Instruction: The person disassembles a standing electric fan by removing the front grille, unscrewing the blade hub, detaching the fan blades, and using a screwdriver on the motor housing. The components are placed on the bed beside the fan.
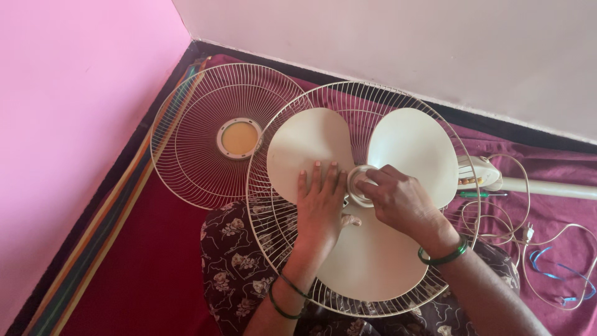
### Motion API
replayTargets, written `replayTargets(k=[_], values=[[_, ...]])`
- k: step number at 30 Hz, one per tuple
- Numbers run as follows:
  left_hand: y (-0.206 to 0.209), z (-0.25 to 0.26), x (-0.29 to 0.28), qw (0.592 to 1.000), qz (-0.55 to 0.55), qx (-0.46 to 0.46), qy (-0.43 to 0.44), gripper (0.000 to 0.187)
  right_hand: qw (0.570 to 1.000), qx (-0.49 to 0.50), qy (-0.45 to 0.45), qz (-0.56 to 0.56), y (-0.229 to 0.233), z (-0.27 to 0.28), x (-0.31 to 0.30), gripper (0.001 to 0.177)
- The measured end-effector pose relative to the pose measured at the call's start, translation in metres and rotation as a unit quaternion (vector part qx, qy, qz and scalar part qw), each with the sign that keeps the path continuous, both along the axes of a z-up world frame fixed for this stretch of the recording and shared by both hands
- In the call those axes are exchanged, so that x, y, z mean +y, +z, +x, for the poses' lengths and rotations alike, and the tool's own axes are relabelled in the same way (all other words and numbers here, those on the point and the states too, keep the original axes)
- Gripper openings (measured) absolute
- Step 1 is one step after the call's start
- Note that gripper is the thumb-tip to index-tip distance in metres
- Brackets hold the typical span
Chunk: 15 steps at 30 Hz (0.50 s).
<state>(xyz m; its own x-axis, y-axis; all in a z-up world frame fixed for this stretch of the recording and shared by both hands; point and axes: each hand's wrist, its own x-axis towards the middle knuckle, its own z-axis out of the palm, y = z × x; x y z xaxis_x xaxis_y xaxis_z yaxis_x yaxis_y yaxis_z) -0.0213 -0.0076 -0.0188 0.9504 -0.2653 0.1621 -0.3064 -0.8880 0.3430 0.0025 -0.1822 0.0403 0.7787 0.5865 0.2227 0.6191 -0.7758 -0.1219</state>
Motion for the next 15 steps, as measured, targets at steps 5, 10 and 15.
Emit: replayTargets(k=[5,10,15], values=[[0.0,0.0,0.001,1.0,-0.011,-0.014,0.005,0.111,0.997,-0.026,0.077,0.004,0.006,0.007,-0.005,0.036],[0.003,-0.003,0.0,1.0,-0.016,-0.01,0.005,0.111,0.992,-0.031,0.124,0.011,0.011,0.009,-0.01,0.04],[0.001,-0.004,0.0,1.0,-0.018,-0.023,0.003,0.108,0.998,-0.01,0.063,-0.016,0.009,0.003,-0.01,0.046]])
